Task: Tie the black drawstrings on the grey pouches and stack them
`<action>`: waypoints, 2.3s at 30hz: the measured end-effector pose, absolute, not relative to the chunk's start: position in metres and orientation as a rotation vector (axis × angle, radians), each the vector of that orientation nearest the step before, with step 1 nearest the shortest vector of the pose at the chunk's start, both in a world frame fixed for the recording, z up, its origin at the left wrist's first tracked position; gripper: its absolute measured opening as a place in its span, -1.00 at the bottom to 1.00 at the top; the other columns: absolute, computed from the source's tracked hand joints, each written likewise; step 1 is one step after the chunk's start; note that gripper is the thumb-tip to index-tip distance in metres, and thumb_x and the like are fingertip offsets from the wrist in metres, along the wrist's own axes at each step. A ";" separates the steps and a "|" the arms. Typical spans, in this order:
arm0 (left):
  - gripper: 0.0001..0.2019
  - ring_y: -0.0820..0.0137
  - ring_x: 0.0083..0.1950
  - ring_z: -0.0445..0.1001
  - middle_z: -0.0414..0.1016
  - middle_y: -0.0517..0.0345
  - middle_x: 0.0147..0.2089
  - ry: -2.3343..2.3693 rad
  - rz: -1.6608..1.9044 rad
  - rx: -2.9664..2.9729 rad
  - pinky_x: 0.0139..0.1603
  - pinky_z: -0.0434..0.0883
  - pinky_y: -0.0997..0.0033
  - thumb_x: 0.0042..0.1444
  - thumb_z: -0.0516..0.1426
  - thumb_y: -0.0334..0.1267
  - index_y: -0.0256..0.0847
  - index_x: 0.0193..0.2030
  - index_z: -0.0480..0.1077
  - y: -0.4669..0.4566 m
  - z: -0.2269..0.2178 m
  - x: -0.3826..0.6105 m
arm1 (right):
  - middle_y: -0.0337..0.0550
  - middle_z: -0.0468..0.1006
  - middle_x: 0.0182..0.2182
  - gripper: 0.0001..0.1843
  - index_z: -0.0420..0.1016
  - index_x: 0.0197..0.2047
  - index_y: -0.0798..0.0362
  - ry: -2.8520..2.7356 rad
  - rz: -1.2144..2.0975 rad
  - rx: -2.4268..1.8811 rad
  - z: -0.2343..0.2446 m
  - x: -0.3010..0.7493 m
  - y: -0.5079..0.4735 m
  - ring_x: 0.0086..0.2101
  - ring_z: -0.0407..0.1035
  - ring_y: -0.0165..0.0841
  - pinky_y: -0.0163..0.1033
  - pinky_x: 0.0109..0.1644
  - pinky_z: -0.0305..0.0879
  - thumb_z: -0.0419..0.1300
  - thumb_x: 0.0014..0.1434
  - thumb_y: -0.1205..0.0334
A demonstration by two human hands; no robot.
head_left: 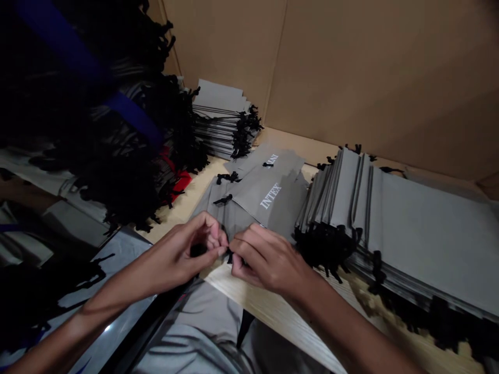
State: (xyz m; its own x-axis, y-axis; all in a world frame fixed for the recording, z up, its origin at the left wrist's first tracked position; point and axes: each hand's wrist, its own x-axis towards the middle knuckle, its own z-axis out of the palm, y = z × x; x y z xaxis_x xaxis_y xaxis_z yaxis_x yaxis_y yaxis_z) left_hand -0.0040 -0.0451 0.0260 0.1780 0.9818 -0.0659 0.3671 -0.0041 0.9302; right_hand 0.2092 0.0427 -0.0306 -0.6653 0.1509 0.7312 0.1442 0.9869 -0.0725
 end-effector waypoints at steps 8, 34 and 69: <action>-0.88 0.41 -0.13 0.62 0.58 0.24 -0.10 1.443 0.637 1.850 -0.11 0.53 0.46 0.40 0.20 -0.33 -0.07 0.01 0.38 -0.040 0.054 -0.008 | -0.09 0.63 -0.22 -0.83 0.58 -0.05 0.15 -2.411 -0.084 -0.078 -0.016 0.222 0.046 -0.23 0.41 -0.28 -0.15 -0.19 0.32 0.15 0.55 0.34; -0.73 0.47 -0.23 0.47 0.51 0.35 -0.19 1.344 0.837 1.478 -0.18 0.45 0.48 0.20 0.27 -0.46 -0.05 -0.12 0.31 -0.038 0.027 -0.003 | -0.12 0.62 -0.25 -0.81 0.50 -0.07 0.04 -2.289 0.443 -0.280 -0.022 0.212 0.038 -0.25 0.41 -0.28 -0.20 -0.14 0.43 0.16 0.31 0.45; -0.73 0.37 -0.13 0.79 0.76 0.27 -0.04 2.008 1.160 1.814 -0.03 0.66 0.58 0.45 0.24 -0.11 0.12 0.23 0.46 -0.089 0.009 -0.009 | -0.21 0.64 -0.20 -0.77 0.49 0.11 -0.02 -2.374 0.248 -0.570 -0.008 0.171 0.023 -0.23 0.52 -0.26 -0.17 -0.19 0.33 0.23 0.41 0.34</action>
State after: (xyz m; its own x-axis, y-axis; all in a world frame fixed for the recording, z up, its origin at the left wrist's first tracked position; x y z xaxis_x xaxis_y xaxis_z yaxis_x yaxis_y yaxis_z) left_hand -0.0093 -0.0895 0.0089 -0.2287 0.9094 0.3474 0.7553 -0.0594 0.6527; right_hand 0.1707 0.0233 -0.0080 -0.6768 0.4626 0.5727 0.3344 0.8862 -0.3206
